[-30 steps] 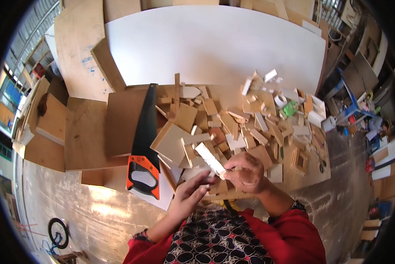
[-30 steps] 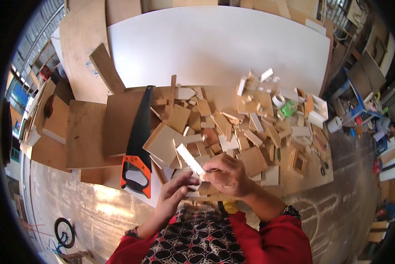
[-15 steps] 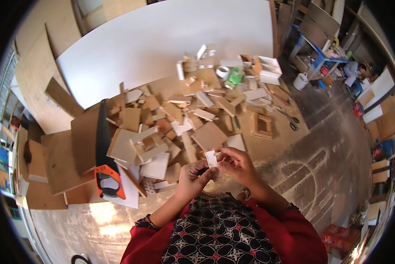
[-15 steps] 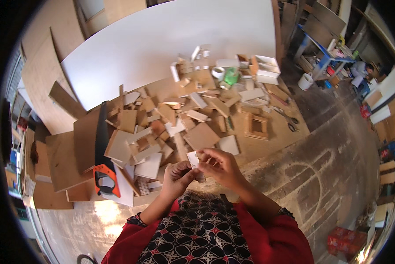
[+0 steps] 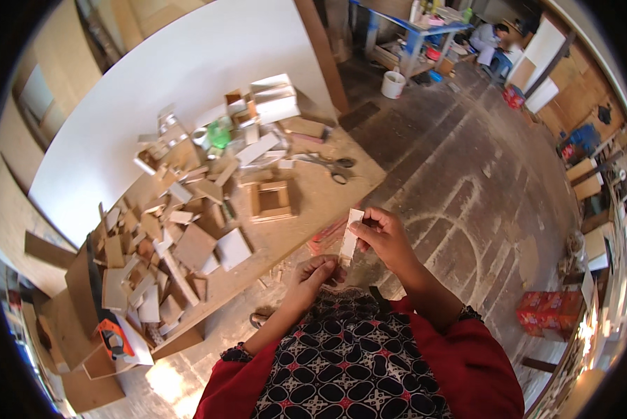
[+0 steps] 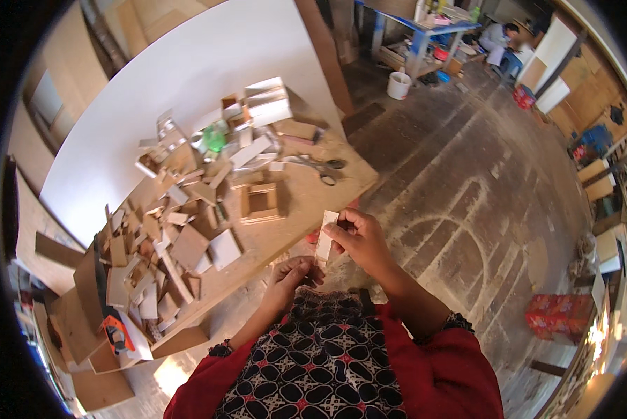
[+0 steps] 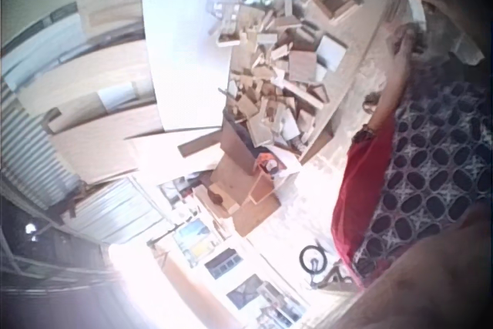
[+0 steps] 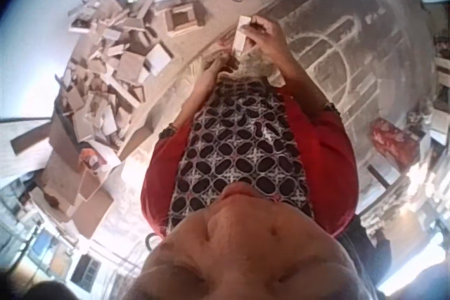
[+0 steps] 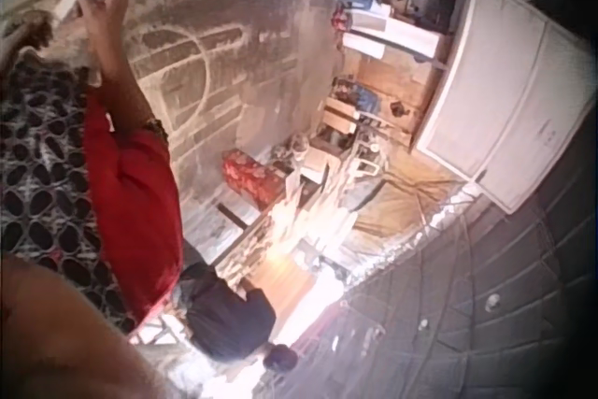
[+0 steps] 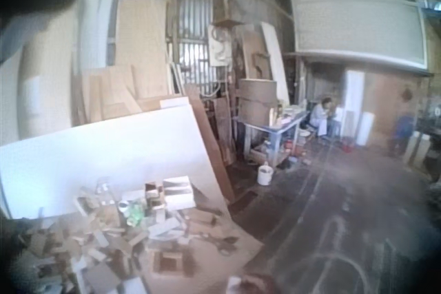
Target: The person cuts small wood pieces with scissors and applies glue with a brush to assemble a miniature house structure on a workbench.
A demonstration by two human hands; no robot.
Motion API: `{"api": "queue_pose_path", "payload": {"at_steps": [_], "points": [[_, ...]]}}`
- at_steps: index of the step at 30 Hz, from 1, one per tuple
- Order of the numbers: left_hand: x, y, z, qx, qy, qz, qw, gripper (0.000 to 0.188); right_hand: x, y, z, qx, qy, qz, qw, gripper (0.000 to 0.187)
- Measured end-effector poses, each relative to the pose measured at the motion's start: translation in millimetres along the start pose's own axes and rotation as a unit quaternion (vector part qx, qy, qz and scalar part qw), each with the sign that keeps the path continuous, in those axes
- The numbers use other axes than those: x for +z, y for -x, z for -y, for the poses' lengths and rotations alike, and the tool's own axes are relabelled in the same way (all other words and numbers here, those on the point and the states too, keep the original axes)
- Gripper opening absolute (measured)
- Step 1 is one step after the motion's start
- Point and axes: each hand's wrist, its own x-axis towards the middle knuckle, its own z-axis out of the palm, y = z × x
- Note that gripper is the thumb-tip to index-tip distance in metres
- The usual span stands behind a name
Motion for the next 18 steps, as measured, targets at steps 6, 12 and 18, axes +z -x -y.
{"api": "queue_pose_path", "payload": {"at_steps": [6,12,18], "points": [[50,-64,12,-0.016,-0.078,0.057,0.995,0.02,-63,7,3,-0.021,0.034,-0.031,0.999,0.023],[29,-99,0,-0.009,-0.257,0.101,0.961,0.018,-108,-7,0,0.054,0.282,0.047,0.957,0.013],[22,-132,-12,-0.016,-0.031,-0.017,0.999,0.016,-92,-38,-12,0.027,0.148,-0.03,0.988,0.017]]}}
